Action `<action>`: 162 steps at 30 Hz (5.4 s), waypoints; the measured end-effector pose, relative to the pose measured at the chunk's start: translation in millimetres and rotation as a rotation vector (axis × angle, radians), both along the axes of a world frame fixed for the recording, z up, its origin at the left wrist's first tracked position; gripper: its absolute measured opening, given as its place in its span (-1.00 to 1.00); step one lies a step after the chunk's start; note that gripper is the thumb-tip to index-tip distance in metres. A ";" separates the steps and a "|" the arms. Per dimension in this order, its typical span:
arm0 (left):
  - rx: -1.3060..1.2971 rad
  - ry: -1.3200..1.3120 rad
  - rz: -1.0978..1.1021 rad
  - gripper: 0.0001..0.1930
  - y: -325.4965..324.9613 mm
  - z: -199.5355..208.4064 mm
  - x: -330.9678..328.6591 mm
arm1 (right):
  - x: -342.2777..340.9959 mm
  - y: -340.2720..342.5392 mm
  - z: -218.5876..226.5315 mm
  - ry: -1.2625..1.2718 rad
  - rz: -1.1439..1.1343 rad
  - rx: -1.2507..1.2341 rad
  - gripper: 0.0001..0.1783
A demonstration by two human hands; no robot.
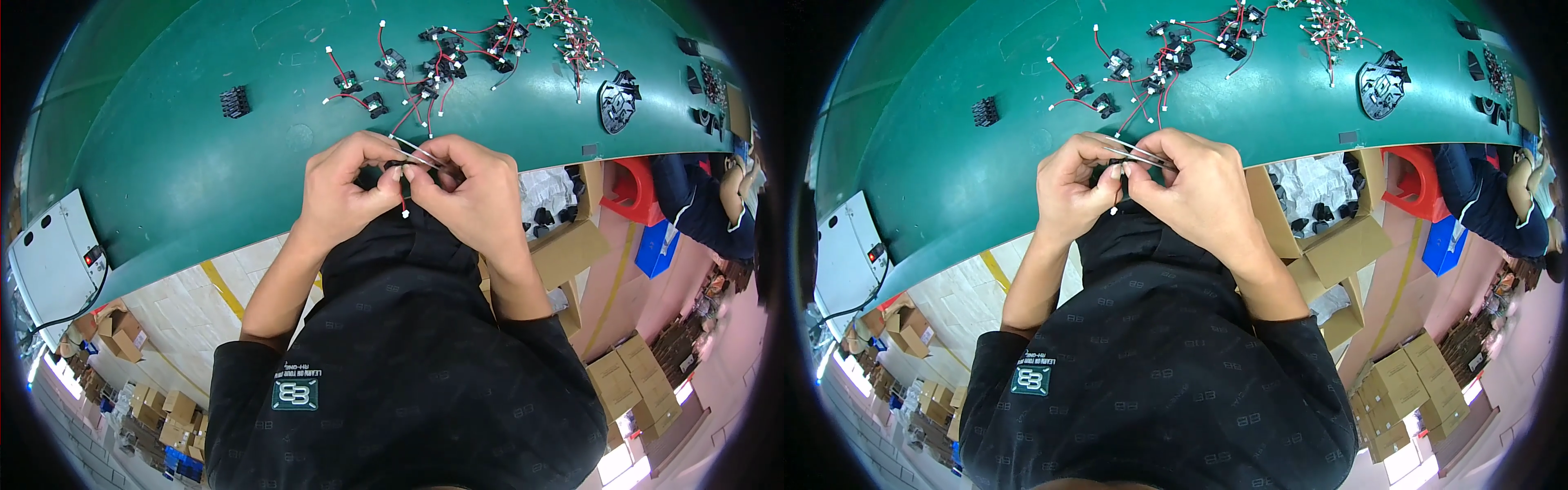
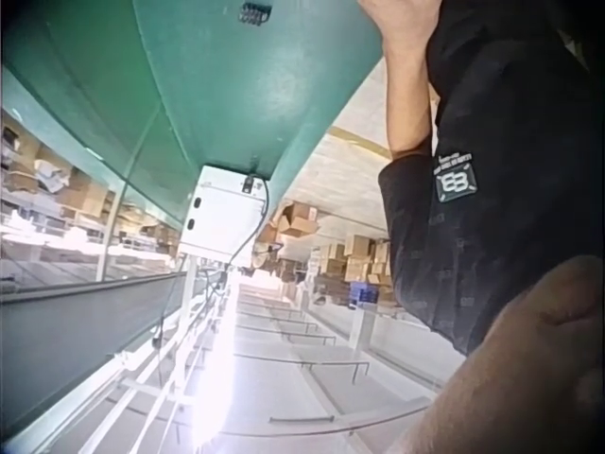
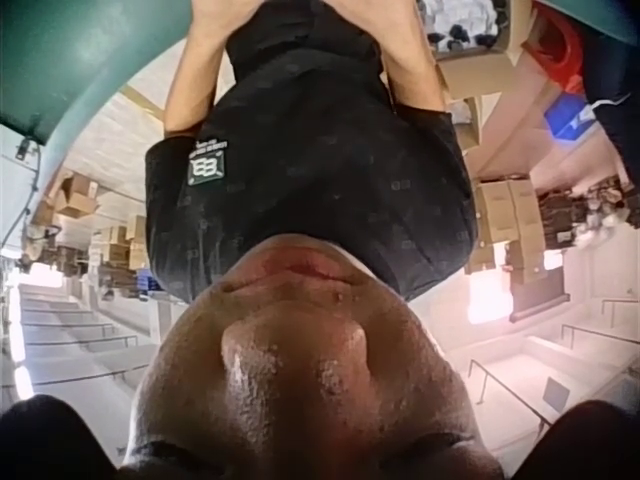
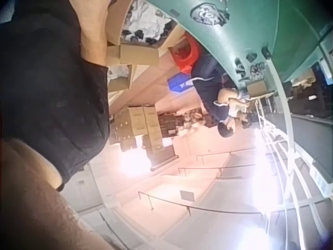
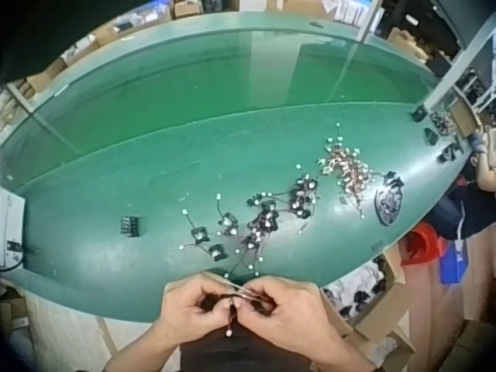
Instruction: The person assembles small electronic component modules by hand, connecting wires and connector housings to circuit boards.
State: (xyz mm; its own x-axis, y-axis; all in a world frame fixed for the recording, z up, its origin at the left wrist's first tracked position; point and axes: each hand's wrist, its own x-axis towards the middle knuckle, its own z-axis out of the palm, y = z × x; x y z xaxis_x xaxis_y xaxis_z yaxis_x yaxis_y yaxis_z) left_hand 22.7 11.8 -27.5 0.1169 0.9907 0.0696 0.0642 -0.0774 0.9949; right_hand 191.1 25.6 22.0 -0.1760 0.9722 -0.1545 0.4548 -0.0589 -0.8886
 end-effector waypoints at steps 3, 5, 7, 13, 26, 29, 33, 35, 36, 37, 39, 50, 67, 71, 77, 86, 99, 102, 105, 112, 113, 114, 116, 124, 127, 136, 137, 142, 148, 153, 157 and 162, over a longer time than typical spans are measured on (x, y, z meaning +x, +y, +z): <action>-0.084 -0.108 0.013 -0.86 -1.1 2.9 1.4 | 3.1 0.9 -3.4 0.029 0.000 -0.023 -0.83; -0.171 -0.205 0.012 -0.88 0.6 4.9 0.7 | 7.5 3.1 -3.0 0.056 0.004 -0.036 -0.82; -0.292 -0.339 -0.030 -0.89 1.6 6.9 -1.8 | 12.7 5.1 4.8 0.039 0.066 0.123 -0.79; -0.235 -0.362 -0.060 -0.87 5.2 5.2 -10.1 | 22.9 7.8 18.2 -0.246 0.240 0.290 -0.80; -0.219 -0.445 -0.095 -0.84 5.9 6.5 -7.0 | 22.5 8.9 19.7 -0.276 0.264 0.311 -0.81; -0.241 -0.424 -0.104 -0.84 7.0 9.1 -7.2 | 22.0 9.6 16.7 -0.257 0.285 0.356 -0.81; -0.292 -0.399 -0.131 -0.86 7.0 12.1 -9.3 | 20.6 9.1 13.5 -0.256 0.295 0.383 -0.81; -0.303 -0.402 -0.130 -0.87 6.4 12.7 -9.0 | 21.1 7.2 13.0 -0.258 0.314 0.405 -0.82; -0.300 -0.391 -0.128 -0.87 6.1 12.8 -8.9 | 21.0 6.4 12.8 -0.256 0.316 0.405 -0.82; -0.299 -0.384 -0.129 -0.87 5.9 12.3 -8.9 | 20.6 5.1 13.1 -0.272 0.323 0.416 -0.85; -0.281 -0.354 -0.132 -0.87 5.5 8.1 -9.8 | 20.4 3.3 14.1 -0.292 0.332 0.425 -0.87; -0.222 -0.252 -0.085 -0.87 1.6 8.9 -4.8 | 21.8 -0.2 13.1 -0.330 0.345 0.456 -0.90; -0.055 -0.175 -0.069 -0.75 5.0 5.0 -5.1 | 5.8 4.3 6.7 -0.019 0.041 0.019 -0.82; -0.173 -0.256 -0.031 -0.72 4.6 15.9 1.9 | 11.1 4.3 -0.9 -0.010 -0.005 -0.006 -0.84; -0.172 -0.245 -0.006 -0.77 0.2 9.1 0.1 | 5.2 -2.7 -10.2 0.289 -0.142 -0.136 -0.86; 0.073 -0.012 0.087 -0.80 5.5 4.2 5.8 | 2.5 -3.2 -2.7 0.058 -0.074 0.051 -0.83; 0.169 0.158 0.058 -0.78 9.3 12.0 6.6 | 9.4 2.0 0.1 -0.032 0.011 0.009 -0.87; 0.165 0.195 0.020 -0.78 8.7 9.9 4.4 | 10.4 2.2 -1.2 -0.046 0.018 -0.012 -0.86; 0.154 0.194 -0.019 -0.78 8.2 10.4 1.7 | 10.1 3.9 -0.2 -0.026 0.038 -0.044 -0.85; 0.193 0.210 0.025 -0.80 5.8 7.5 3.0 | 3.5 1.2 0.6 -0.068 0.016 0.032 -0.84; 0.193 0.209 0.025 -0.80 5.3 7.8 3.6 | 3.1 0.8 0.1 -0.069 0.016 0.031 -0.84; 0.194 0.213 0.026 -0.80 4.7 8.3 4.6 | 2.9 0.3 -0.8 -0.063 0.000 0.012 -0.84; 0.193 0.217 0.028 -0.81 4.6 8.4 4.6 | 2.6 -0.1 -3.1 -0.055 -0.016 -0.009 -0.84; 0.169 0.231 0.055 -0.80 5.9 10.9 4.2 | 7.1 2.4 -15.1 0.094 -0.013 -0.079 -0.79; 0.129 0.196 0.045 -0.77 4.4 12.2 4.3 | 13.5 1.1 -13.7 0.132 0.013 -0.092 -0.77; 0.221 0.867 0.621 -0.67 34.0 44.3 -80.7 | 60.4 42.6 -20.0 -0.065 -0.372 0.281 -0.83; 0.163 0.904 0.650 -0.56 36.6 41.2 -91.1 | 56.9 48.4 -21.6 -0.147 -0.384 0.338 -0.82; 0.028 0.918 0.568 -0.69 43.4 19.7 -108.4 | 47.4 57.1 -31.7 -0.245 -0.391 0.314 -0.78; 0.084 0.878 0.541 -0.81 44.5 16.2 -106.3 | 74.4 46.2 -29.3 -0.062 -0.528 0.213 -0.85; 0.110 0.866 0.579 -0.82 42.9 11.2 -110.1 | 130.2 61.1 -23.4 -0.280 -0.737 0.248 -0.80; 0.102 0.886 0.612 -0.82 44.9 12.5 -105.1 | 144.0 79.7 -28.1 -0.478 -0.656 0.331 -0.74; 0.056 0.899 0.623 -0.82 44.2 10.4 -107.5 | 142.9 88.2 -22.8 -0.604 -0.566 0.223 -0.73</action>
State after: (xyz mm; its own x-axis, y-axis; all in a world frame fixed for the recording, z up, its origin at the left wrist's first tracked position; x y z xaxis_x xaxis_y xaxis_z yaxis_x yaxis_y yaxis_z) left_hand -84.8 56.0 -17.1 -0.3725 0.8919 0.2563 0.8087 0.1766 0.5610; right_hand 334.0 113.7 -0.8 0.3954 0.9078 0.1398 0.8090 -0.2722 -0.5210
